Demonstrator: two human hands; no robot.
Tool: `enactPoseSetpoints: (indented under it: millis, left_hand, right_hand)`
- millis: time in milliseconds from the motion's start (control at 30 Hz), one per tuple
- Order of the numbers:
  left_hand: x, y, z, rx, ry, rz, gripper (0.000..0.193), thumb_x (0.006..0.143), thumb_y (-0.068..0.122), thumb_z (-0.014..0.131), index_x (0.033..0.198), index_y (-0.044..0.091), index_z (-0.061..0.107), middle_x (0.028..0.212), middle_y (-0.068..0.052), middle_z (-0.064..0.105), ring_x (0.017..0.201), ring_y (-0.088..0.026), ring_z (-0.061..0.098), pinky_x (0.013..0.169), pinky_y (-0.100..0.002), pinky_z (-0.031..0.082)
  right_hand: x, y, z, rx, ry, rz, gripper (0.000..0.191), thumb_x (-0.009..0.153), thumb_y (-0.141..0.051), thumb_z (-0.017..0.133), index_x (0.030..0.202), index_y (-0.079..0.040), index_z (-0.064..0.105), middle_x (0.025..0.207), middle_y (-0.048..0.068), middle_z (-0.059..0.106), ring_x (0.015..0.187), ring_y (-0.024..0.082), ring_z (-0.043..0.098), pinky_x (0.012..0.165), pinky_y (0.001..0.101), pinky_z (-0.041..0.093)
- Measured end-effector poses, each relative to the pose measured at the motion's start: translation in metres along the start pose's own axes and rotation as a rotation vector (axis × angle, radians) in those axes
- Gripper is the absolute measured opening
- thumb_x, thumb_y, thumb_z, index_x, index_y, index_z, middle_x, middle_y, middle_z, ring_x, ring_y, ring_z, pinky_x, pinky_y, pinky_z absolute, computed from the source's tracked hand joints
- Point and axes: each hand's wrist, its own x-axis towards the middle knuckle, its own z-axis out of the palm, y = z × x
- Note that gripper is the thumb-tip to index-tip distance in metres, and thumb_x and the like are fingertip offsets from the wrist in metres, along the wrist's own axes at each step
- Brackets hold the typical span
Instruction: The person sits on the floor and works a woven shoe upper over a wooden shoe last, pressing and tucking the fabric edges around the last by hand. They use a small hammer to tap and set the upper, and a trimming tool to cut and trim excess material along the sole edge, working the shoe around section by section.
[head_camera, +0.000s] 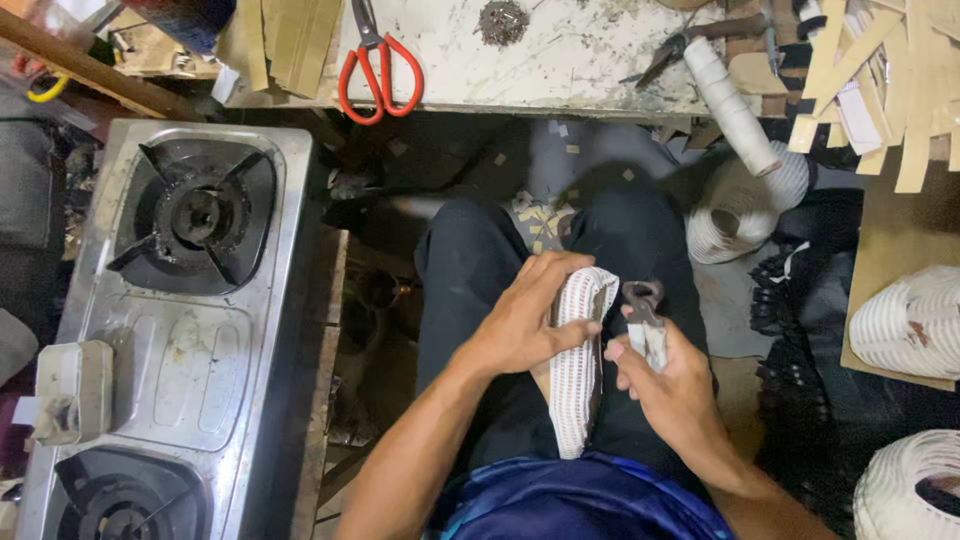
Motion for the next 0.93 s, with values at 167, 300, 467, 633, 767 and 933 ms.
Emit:
enactPoseSetpoints:
  millis: [167,300,467,633,767,933]
  left_hand:
    - [0.002,-0.004,0.010,-0.021,0.081,-0.154,0.056,0.090,0.030,0.071,0.136,0.001,0.059,0.125,-0.016,0.062,0.124,-0.031,0.059,0.107,-0.039,0.046]
    - [0.002,-0.015,-0.003,-0.245,0.067,-0.154,0.044,0.111,0.034,0.045,0.136,0.004,0.064,0.129,-0.012,0.065,0.124,-0.026,0.063,0.110,-0.035,0.046]
    - [-0.007,0.003,-0.011,-0.114,0.117,-0.183,0.046,0.096,0.026,0.067,0.135,0.003,0.062,0.120,-0.013,0.065,0.116,-0.026,0.064,0.101,-0.035,0.049]
    - [-0.029,0.031,-0.029,0.018,0.465,0.045,0.046,0.091,0.013,0.076,0.134,0.003,0.062,0.126,-0.016,0.064,0.117,-0.028,0.063,0.102,-0.037,0.052]
    - [-0.042,0.040,-0.040,0.271,0.560,0.221,0.053,0.089,0.011,0.078,0.136,0.002,0.057,0.129,-0.018,0.058,0.119,-0.032,0.057,0.105,-0.040,0.049]
    - [-0.059,0.024,-0.034,0.321,0.492,0.228,0.053,0.094,0.017,0.072,0.142,0.005,0.054,0.132,-0.017,0.056,0.124,-0.032,0.055,0.109,-0.043,0.046]
  right_hand:
    - [-0.027,-0.005,-0.013,-0.028,-0.070,-0.180,0.040,0.098,-0.016,0.057,0.134,0.001,0.057,0.087,0.006,0.072,0.065,0.009,0.062,0.058,0.0249,0.052]
    - [-0.039,-0.001,-0.022,-0.133,-0.068,-0.586,0.024,0.111,-0.023,0.047,0.116,-0.004,0.060,0.089,0.003,0.072,0.071,0.007,0.067,0.071,0.0253,0.058]
    - [-0.018,-0.005,0.000,-0.536,-0.340,0.153,0.036,0.100,-0.036,0.061,0.099,0.000,0.068,0.067,0.010,0.072,0.050,0.015,0.066,0.050,0.0308,0.052]
    - [-0.016,-0.020,0.008,-0.188,-0.412,0.182,0.030,0.092,-0.026,0.056,0.111,-0.007,0.069,0.070,0.005,0.068,0.052,0.012,0.060,0.046,0.0308,0.048]
    - [0.005,-0.035,0.010,-0.060,-0.522,0.103,0.032,0.096,-0.022,0.059,0.114,0.002,0.071,0.088,0.008,0.075,0.079,0.014,0.069,0.071,0.0294,0.056]
    - [0.022,-0.043,0.006,-0.088,-0.742,-0.004,0.041,0.095,-0.018,0.059,0.129,0.002,0.069,0.113,0.013,0.080,0.109,0.019,0.075,0.096,0.0323,0.056]
